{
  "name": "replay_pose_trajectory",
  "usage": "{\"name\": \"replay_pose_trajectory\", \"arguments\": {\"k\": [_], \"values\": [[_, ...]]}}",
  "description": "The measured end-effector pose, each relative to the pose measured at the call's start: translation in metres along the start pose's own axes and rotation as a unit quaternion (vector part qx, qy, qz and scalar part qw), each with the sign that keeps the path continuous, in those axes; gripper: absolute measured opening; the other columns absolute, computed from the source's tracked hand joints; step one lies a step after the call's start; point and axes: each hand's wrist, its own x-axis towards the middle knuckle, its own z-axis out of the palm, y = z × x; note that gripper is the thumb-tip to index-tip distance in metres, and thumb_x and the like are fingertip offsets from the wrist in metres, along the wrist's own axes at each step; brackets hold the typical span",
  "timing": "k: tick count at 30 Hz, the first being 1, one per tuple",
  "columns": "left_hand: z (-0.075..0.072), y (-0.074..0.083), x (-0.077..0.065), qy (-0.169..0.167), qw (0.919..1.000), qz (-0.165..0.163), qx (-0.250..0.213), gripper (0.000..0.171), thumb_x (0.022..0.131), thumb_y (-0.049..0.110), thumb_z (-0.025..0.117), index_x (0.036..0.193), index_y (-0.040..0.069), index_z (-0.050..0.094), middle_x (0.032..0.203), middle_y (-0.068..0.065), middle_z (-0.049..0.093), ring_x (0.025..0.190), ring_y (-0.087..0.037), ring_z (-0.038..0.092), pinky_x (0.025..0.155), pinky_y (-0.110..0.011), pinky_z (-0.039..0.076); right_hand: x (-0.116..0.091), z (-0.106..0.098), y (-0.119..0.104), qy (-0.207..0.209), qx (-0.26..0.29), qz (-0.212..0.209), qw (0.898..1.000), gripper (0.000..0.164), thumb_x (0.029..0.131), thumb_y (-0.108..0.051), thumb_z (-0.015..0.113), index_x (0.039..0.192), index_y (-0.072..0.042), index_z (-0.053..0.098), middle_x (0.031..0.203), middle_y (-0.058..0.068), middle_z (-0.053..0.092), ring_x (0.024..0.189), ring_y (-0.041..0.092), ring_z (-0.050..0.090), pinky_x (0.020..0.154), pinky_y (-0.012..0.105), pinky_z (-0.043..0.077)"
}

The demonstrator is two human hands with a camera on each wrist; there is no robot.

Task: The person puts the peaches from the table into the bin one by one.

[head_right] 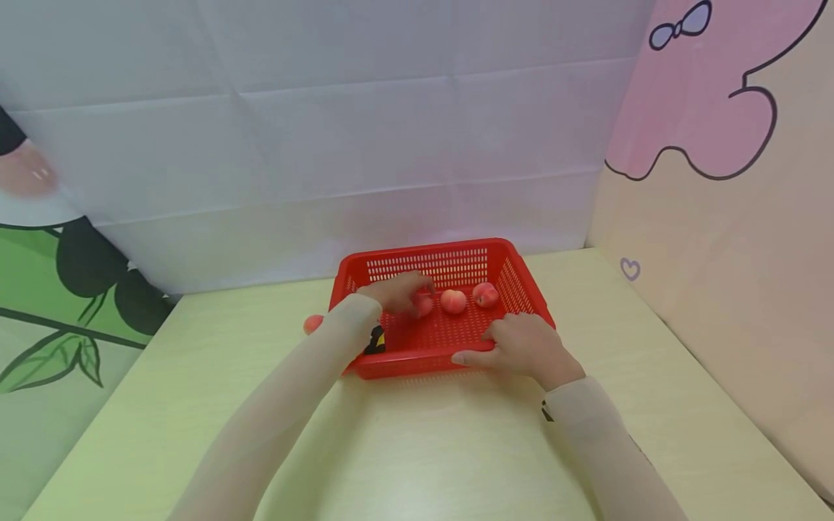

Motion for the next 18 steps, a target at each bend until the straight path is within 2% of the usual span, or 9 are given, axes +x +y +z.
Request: {"name": "replay_pose_trajectory", "arguments": {"k": [4, 10, 18], "values": [[0.001, 0.0007, 0.0007, 0.004, 0.9999, -0.012, -0.003, 0.047, 0.081, 0.019, 0.075, 0.123, 0.03, 0.058, 0.108, 0.012, 0.056, 0.099, -0.015, 0.055, 0.089, -0.038, 0.05, -0.0004, 0.0006, 0.0002, 0.0, -0.001, -0.001, 1.0, 0.066, 0.07, -0.088, 0.043, 0.05, -0.025, 0.043, 0.048, -0.012, 0.024, 0.049, 0.005, 0.024, 0.048, 0.026, 0.022], [-0.0002, 0.0024, -0.0003, 0.002, 0.9999, -0.008, -0.011, 0.047, 0.08, 0.019, 0.076, 0.123, 0.028, 0.058, 0.108, 0.01, 0.058, 0.097, -0.016, 0.057, 0.085, -0.038, 0.053, -0.0005, 0.0001, -0.0002, -0.005, -0.003, 0.004, 1.0, 0.066, 0.07, -0.088, 0.043, 0.051, -0.025, 0.044, 0.048, -0.011, 0.025, 0.049, 0.005, 0.025, 0.049, 0.026, 0.023], [-0.008, 0.0072, -0.0054, -0.01, 0.999, 0.007, 0.042, 0.055, 0.081, 0.023, 0.077, 0.131, 0.022, 0.054, 0.112, 0.005, 0.053, 0.102, -0.016, 0.05, 0.091, -0.039, 0.049, -0.0001, 0.0001, 0.0008, -0.011, -0.002, 0.008, 1.0, 0.066, 0.07, -0.087, 0.044, 0.051, -0.024, 0.045, 0.049, -0.011, 0.026, 0.05, 0.005, 0.026, 0.049, 0.026, 0.024]]}}
